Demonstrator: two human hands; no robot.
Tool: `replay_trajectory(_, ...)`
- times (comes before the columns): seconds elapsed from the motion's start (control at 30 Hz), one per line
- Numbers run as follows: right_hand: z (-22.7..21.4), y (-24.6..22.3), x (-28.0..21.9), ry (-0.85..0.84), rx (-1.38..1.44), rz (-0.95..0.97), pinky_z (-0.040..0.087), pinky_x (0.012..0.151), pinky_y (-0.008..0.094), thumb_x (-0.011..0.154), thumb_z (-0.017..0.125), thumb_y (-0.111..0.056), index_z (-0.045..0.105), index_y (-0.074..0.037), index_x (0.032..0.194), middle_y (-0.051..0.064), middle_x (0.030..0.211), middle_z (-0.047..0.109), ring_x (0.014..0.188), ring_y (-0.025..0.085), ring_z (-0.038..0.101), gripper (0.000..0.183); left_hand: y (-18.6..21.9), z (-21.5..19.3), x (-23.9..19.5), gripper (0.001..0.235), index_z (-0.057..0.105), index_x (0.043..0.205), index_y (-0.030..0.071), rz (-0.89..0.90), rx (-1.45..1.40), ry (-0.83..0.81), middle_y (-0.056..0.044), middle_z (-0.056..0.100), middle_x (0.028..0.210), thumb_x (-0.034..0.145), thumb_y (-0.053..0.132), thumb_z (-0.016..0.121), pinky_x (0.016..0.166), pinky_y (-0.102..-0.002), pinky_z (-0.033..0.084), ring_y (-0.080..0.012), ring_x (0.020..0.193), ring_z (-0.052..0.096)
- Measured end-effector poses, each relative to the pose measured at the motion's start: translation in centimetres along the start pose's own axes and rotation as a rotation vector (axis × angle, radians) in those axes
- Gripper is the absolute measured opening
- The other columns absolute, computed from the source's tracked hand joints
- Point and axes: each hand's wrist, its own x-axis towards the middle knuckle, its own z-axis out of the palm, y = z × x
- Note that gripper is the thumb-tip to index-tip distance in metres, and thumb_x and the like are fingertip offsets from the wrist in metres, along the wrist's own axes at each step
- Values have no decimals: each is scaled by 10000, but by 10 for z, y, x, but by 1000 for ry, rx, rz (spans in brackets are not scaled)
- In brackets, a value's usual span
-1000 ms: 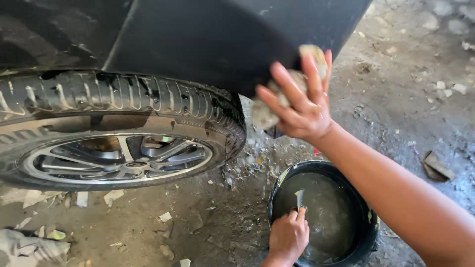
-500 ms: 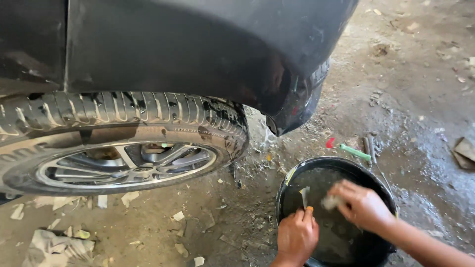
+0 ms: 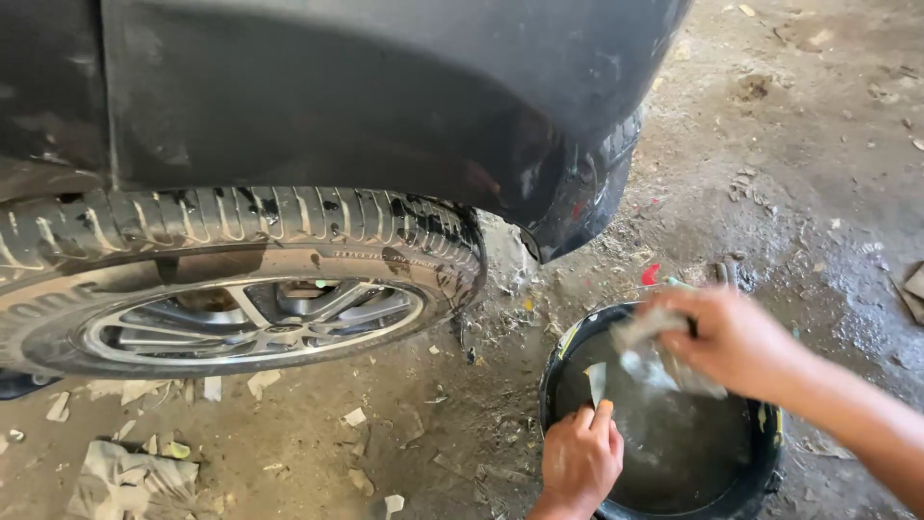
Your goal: Sanding a car bumper using sandpaper and water to prepare the surface.
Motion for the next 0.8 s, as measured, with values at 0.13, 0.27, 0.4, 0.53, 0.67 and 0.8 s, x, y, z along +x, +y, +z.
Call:
replay_trajectory(0.13, -62, -106, -23, 606, -58, -897, 437, 390, 211, 830, 739, 28, 777, -87, 978, 79, 928, 710, 559, 111, 575, 191, 1, 0, -2, 241, 679, 1088, 46, 3, 3, 0, -80, 598, 734, 855, 101, 698, 495, -385, 477, -273, 552, 596)
replay_trajectory(0.27, -88, -185, -20, 1196, -183, -1245, 404, 706, 467, 1026, 901, 142, 791, 99, 1123, 208, 1057, 687, 808, 311, 465, 153, 1, -2, -1, 266, 681, 1093, 47, -5, 5, -3, -82, 596, 746, 833, 93, 712, 495, -380, 483, -267, 543, 599)
replay_trajectory(0.4, -78, -230, 20, 1371, -246, -1321, 391, 611, 406, 909, 915, 35, 819, -50, 1270, 44, 938, 725, 650, 211, 438, 383, 0, -2, -1, 255, 689, 1089, 64, -42, -23, -9, -75, 594, 730, 837, 101, 711, 506, -381, 492, -270, 554, 607)
replay_trajectory(0.53, -47, -210, 58, 1499, -364, -1458, 393, 899, 544, 827, 1001, -119, 864, -199, 1048, 68, 1174, 641, 1032, 312, 503, 272, -3, 2, -2, 230, 691, 1062, 80, -23, -4, 23, -74, 595, 720, 834, 110, 704, 478, -396, 480, -285, 532, 595)
replay_trajectory(0.67, -13, -143, 101, 1460, -429, -1482, 438, 874, 482, 875, 1029, -210, 667, -285, 1118, -45, 1085, 752, 1017, 250, 612, 443, -4, 2, -3, 253, 695, 1076, 60, -7, 3, 41, -79, 598, 725, 827, 102, 716, 492, -382, 485, -277, 543, 594)
replay_trajectory(0.8, 2, -69, 88, 1218, -600, -1286, 408, 831, 424, 897, 916, -307, 721, -178, 926, -9, 1133, 687, 1027, 232, 528, 235, -1, -6, 0, 256, 703, 1088, 43, -11, -38, 25, -65, 582, 711, 833, 75, 707, 488, -350, 482, -239, 528, 584)
